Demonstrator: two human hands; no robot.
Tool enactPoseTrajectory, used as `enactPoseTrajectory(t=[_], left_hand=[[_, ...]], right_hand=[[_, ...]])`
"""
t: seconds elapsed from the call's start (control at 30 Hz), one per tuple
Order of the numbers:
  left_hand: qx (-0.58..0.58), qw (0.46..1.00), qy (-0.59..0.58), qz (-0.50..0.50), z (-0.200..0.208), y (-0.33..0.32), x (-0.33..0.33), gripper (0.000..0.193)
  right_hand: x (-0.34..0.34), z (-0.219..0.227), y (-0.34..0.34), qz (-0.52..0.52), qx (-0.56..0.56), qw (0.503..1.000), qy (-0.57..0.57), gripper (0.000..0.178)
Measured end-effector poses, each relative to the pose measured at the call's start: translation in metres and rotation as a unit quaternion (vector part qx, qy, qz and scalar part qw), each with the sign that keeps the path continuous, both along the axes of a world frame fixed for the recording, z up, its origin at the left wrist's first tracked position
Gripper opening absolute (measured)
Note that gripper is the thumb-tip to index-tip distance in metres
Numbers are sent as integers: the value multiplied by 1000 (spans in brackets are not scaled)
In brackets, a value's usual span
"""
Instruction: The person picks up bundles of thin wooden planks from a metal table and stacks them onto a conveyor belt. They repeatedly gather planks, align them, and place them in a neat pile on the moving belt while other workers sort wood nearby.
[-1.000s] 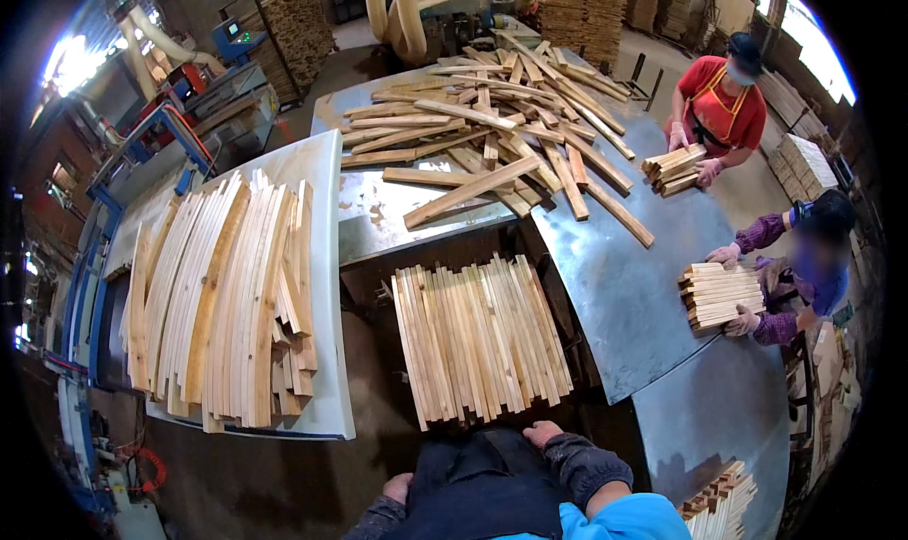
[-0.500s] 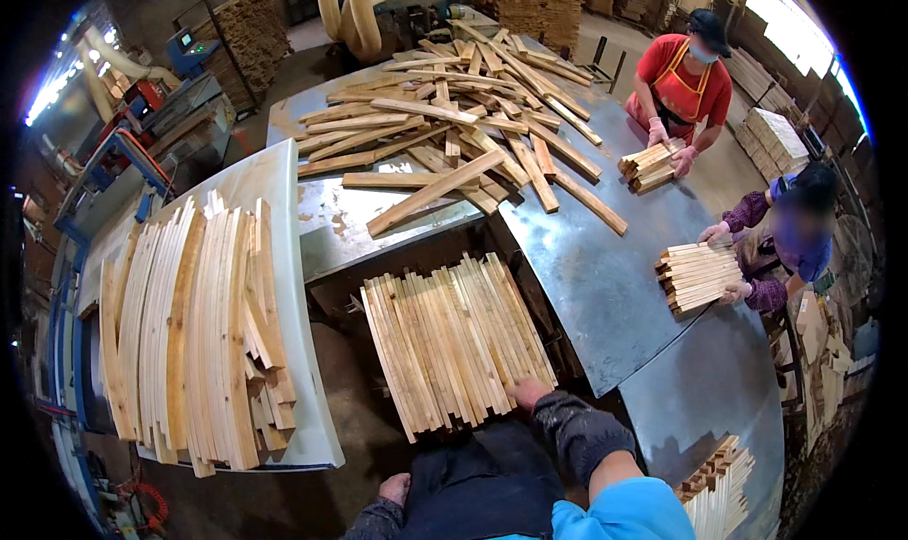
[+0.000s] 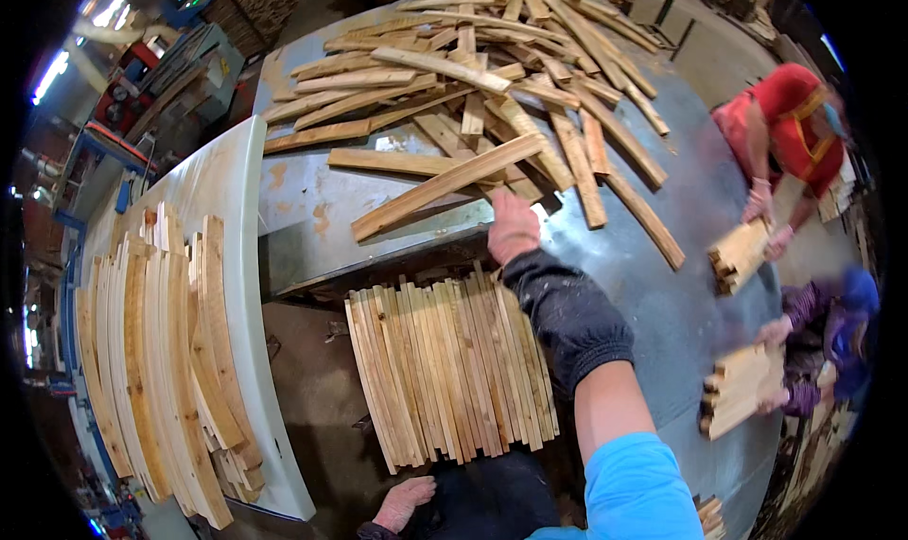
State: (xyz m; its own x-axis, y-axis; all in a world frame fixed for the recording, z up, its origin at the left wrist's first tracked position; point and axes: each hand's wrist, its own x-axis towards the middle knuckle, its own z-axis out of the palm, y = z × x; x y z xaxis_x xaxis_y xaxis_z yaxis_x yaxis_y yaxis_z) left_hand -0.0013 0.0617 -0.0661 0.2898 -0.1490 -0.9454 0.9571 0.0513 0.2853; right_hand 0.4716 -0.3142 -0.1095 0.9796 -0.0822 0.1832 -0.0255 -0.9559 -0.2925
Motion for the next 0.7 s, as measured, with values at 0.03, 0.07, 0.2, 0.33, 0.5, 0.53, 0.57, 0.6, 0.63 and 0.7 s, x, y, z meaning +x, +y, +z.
enactPoseTrajectory(t=[0.03, 0.07, 0.2, 0.33, 0.5, 0.53, 0.57, 0.6, 0.63, 0.7], left_hand=[[-13, 1000, 7, 12, 7, -15, 14, 44], [-19, 999, 5, 28, 8, -27, 18, 45], [-46, 999, -22, 11, 0, -58, 46, 46], [-26, 997, -54, -39, -2, -77, 88, 47], [-19, 961, -140, -235, -15, -97, 169, 56], [-19, 949, -181, -256, -24, -103, 180, 58], [-16, 948, -201, -248, -26, -114, 198, 61], [-15, 941, -225, -251, -29, -125, 215, 64], [-36, 950, -243, -192, -59, -131, 216, 67], [-69, 970, -232, -37, -74, -151, 234, 69]], right_hand=[[26, 2, -5, 23, -63, 997, -37, 52], [48, 19, 3, 41, -75, 996, -3, 55], [114, 8, -22, 44, -202, 978, 38, 62], [144, -1, -42, 37, -215, 973, 73, 51], [151, 31, -19, 50, -246, 928, 276, 37], [128, 27, -20, 197, -204, 935, 212, 27], [103, 22, -15, 266, -115, 948, 135, 23], [86, 4, -18, 252, -78, 943, 201, 29], [68, 8, -7, 237, 21, 925, 297, 34], [29, 26, 15, 172, 189, 839, 481, 44]])
